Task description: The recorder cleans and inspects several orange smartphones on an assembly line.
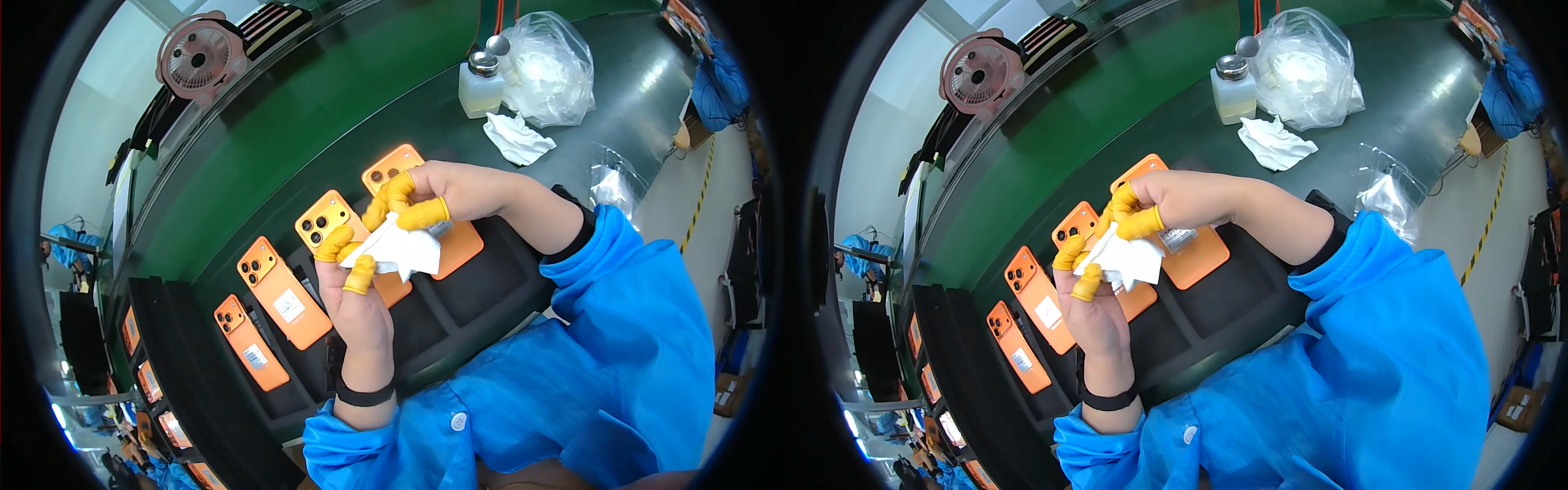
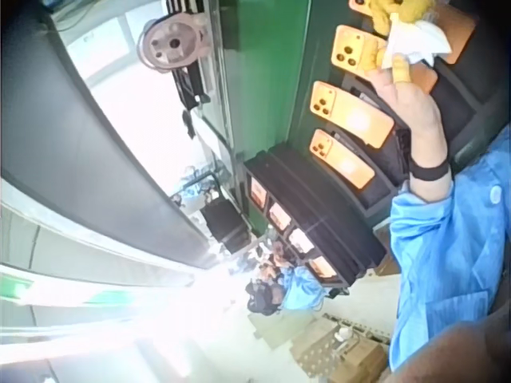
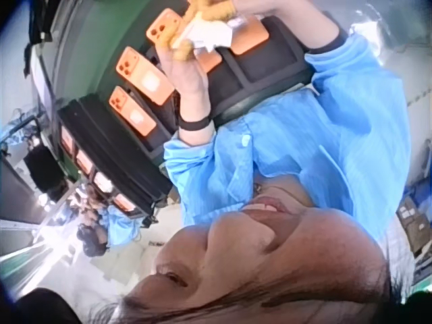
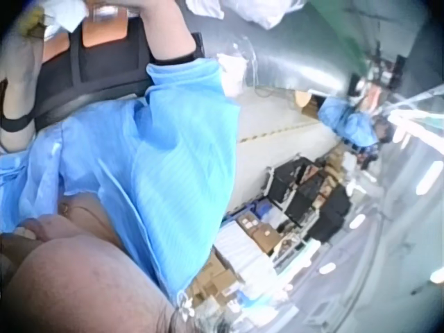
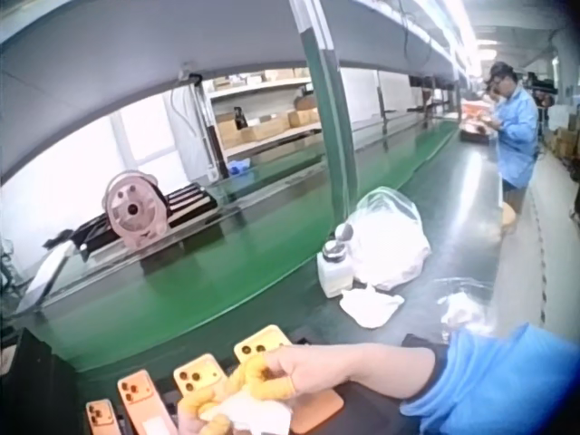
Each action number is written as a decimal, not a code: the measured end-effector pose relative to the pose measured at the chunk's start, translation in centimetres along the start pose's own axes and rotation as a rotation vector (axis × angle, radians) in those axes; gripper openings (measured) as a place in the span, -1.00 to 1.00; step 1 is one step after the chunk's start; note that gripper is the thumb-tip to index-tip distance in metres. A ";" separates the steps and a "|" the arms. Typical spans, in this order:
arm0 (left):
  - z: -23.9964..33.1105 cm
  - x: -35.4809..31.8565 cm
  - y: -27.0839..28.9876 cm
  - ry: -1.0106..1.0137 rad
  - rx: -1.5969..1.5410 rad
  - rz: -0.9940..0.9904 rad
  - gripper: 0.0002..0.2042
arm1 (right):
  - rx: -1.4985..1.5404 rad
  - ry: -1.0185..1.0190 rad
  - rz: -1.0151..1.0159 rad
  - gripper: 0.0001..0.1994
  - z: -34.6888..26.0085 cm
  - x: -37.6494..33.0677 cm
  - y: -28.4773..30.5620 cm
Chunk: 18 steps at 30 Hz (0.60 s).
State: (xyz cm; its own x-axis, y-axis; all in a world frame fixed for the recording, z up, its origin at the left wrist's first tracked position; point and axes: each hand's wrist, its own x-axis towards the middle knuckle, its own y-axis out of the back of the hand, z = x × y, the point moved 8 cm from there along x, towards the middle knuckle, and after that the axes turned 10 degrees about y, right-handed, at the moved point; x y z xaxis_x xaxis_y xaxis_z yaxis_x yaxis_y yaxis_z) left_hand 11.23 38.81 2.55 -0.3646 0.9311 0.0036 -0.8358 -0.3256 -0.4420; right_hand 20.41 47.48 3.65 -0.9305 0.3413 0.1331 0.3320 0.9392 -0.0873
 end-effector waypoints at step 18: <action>-0.3 0.1 0.2 0.049 0.174 0.079 -0.66 | 0.178 0.150 0.181 -0.73 0.8 0.5 -0.7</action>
State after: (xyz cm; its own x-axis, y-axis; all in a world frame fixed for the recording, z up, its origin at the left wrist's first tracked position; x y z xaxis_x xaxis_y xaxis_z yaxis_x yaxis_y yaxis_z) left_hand 11.13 38.88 2.20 -0.4154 0.9069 -0.0710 -0.8652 -0.4180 -0.2770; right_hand 19.62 46.94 3.02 -0.8208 0.5167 0.2434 0.4458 0.8460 -0.2926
